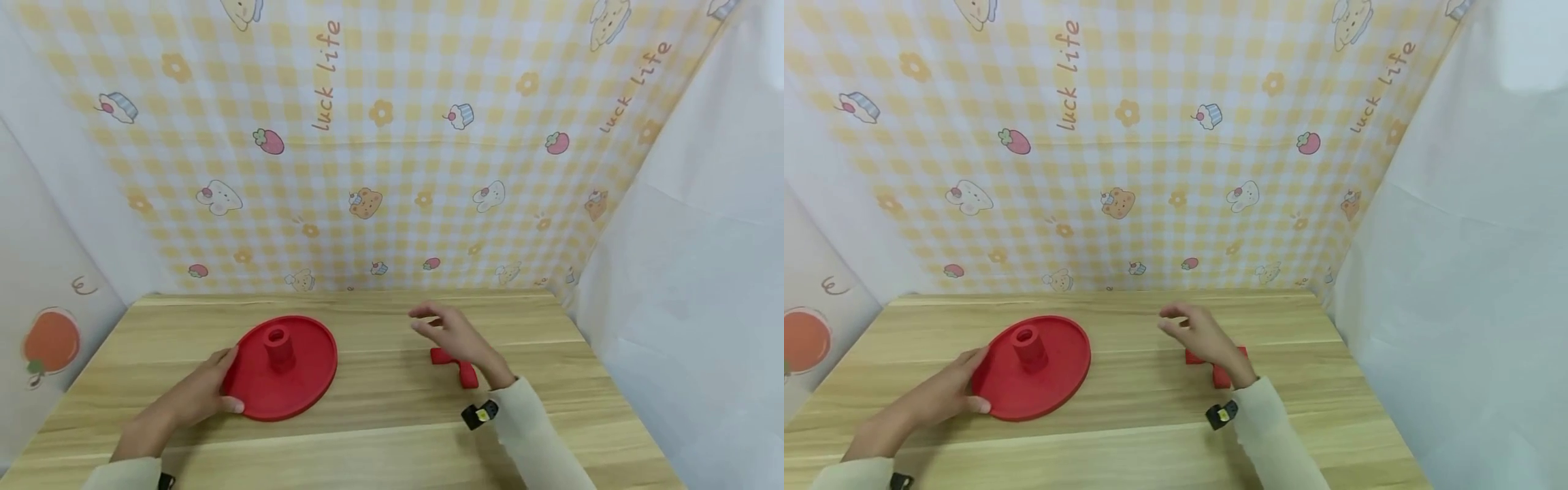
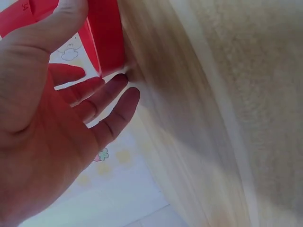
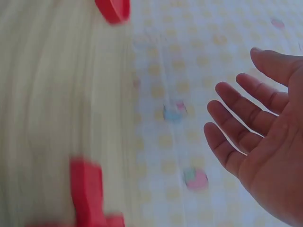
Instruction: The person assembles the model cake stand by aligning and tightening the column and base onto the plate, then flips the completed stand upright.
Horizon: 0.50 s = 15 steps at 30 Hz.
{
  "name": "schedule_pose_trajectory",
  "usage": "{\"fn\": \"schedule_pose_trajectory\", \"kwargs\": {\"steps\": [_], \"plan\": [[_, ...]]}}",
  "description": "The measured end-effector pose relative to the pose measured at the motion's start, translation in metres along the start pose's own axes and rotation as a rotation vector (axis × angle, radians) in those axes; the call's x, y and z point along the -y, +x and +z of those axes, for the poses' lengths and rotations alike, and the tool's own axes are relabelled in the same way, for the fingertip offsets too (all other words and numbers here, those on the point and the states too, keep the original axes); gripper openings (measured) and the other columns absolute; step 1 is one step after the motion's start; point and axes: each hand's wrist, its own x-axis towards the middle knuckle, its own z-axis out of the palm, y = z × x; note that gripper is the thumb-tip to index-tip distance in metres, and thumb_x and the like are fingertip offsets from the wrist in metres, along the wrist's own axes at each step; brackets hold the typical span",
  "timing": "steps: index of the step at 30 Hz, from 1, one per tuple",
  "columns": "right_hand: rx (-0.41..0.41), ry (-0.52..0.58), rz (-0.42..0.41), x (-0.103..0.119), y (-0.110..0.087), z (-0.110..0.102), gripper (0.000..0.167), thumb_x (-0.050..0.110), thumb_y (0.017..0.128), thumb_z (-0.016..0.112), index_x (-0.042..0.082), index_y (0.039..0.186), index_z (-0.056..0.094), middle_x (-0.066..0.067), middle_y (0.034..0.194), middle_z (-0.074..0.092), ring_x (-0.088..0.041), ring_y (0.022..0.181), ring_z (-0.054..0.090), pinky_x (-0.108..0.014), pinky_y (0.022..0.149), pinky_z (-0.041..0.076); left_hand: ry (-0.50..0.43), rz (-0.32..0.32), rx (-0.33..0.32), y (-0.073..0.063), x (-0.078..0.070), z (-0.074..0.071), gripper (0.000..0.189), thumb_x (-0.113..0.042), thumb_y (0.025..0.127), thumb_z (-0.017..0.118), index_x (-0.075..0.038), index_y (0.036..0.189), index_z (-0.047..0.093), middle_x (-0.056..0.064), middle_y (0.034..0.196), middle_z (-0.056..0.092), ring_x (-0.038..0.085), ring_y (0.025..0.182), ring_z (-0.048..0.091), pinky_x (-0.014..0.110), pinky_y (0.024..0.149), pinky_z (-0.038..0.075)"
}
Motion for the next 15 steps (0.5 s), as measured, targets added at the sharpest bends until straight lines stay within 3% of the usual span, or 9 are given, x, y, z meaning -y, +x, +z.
{"fn": "schedule_pose_trajectory", "kwargs": {"steps": [8,15], "plan": [[-0.048,-0.055,0.087,-0.038,-0.033,-0.05,0.034,0.021,0.101,0.06,0.001,0.128,0.06,-0.02,0.127,0.062,-0.036,0.116,0.062,-0.048,0.096,0.052,-0.063,-0.079,0.072,0.002,0.006,-0.006,0.115,-0.037,0.071,0.087,0.024,0.144,0.021,0.04,0.138,0.025,0.059,0.121,0.031,0.064,0.093,0.047],[-0.026,-0.136,0.197,-0.078,-0.059,-0.073,0.039,0.011,0.095,0.066,-0.004,0.13,0.056,-0.026,0.132,0.057,-0.044,0.12,0.057,-0.052,0.095,0.052,-0.104,-0.108,0.125,0.006,0.009,-0.008,0.119,-0.04,0.074,0.085,0.022,0.146,0.014,0.035,0.126,0.035,0.049,0.114,0.042,0.058,0.095,0.047]]}}
